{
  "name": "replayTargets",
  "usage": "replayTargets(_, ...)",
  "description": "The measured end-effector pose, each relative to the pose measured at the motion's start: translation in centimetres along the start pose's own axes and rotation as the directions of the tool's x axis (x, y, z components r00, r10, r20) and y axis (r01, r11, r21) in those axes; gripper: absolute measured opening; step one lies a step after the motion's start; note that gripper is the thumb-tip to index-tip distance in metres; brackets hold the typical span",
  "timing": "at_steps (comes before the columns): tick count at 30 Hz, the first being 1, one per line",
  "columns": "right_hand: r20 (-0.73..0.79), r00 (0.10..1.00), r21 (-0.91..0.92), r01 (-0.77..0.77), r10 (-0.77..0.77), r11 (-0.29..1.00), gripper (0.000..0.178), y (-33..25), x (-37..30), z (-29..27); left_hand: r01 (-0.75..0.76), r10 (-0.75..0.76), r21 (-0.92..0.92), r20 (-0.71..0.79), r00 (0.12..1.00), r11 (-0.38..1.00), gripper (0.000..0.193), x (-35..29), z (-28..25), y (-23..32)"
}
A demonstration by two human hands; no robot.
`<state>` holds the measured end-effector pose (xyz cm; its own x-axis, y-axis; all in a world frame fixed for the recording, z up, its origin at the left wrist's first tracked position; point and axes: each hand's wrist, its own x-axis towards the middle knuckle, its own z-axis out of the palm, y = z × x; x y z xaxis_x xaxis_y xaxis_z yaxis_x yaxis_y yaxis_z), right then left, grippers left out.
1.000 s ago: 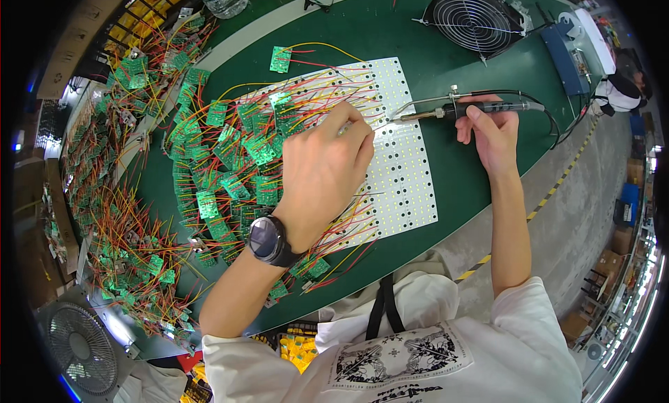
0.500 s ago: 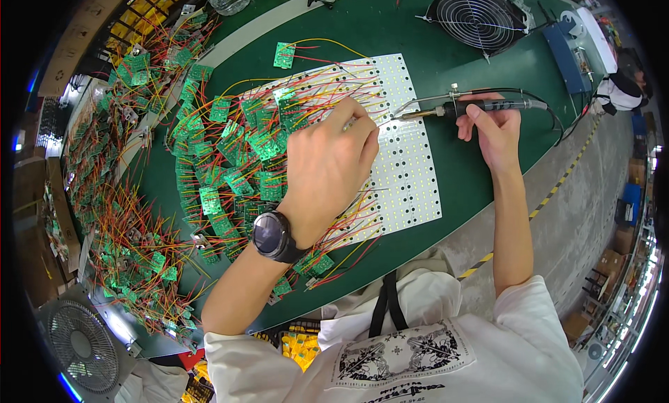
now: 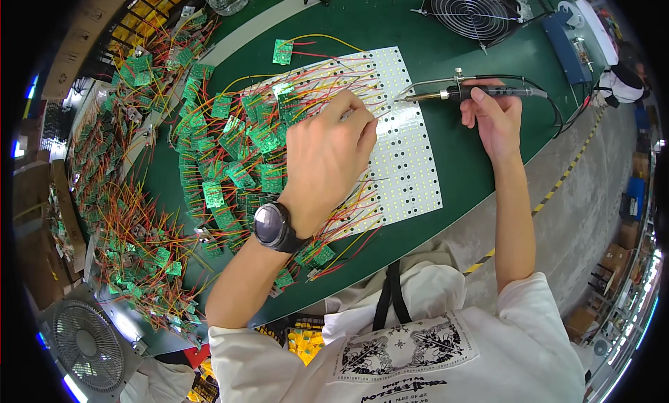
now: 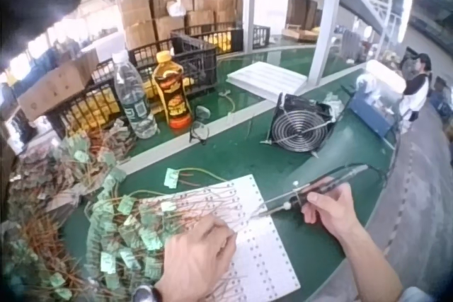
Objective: The person solders wires from small circuit boards onto an LED panel using a soldering iron.
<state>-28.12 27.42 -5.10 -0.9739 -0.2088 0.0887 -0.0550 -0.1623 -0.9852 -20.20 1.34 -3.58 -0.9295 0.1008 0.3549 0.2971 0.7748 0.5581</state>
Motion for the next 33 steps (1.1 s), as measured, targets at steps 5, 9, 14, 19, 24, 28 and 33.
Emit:
replayTargets(5, -0.024, 0.998, 0.031, -0.055, 0.056, 0.998, 0.022, -0.3, 0.2, 0.2, -0.004, 0.005, 0.019, -0.019, 1.0, 1.0, 0.008, 0.0, -1.2, 0.8)
replayTargets(9, -0.027, 0.997, 0.061, -0.067, 0.069, 0.996, 0.021, -0.4, 0.0, -0.3, -0.067, 0.085, 0.104, -0.185, 0.979, 0.992, 0.009, 2.4, -5.3, 2.3)
replayTargets(14, -0.019, 0.997, 0.083, -0.078, 0.08, 0.993, 0.02, -0.3, 0.1, -0.4, -0.012, 0.048, 0.207, -0.17, 0.984, 0.978, 0.016, 5.6, -7.5, -2.9)
replayTargets(19, 0.007, 0.998, 0.091, -0.059, 0.059, 0.994, 0.02, -0.5, 0.4, 0.1, -0.243, 0.24, 0.055, 0.06, 0.969, 0.968, 0.018, 8.6, -5.5, -7.6)
replayTargets(24, 0.007, 0.999, 0.133, -0.054, 0.053, 0.99, 0.017, -0.4, 0.2, -0.1, -0.189, 0.156, 0.106, 0.256, 0.954, 0.976, 0.016, 9.3, -6.6, -6.1)
replayTargets(28, -0.005, 0.999, 0.139, -0.048, 0.049, 0.989, 0.017, -0.4, 0.1, -0.5, -0.262, 0.259, 0.093, 0.038, 0.965, 0.961, 0.01, 8.5, -7.8, -3.5)
replayTargets(33, 0.004, 0.999, 0.137, -0.053, 0.053, 0.989, 0.018, -0.7, 0.1, -0.3, -0.123, 0.118, 0.023, 0.146, 0.982, 0.992, 0.013, 7.1, -7.2, -2.8)
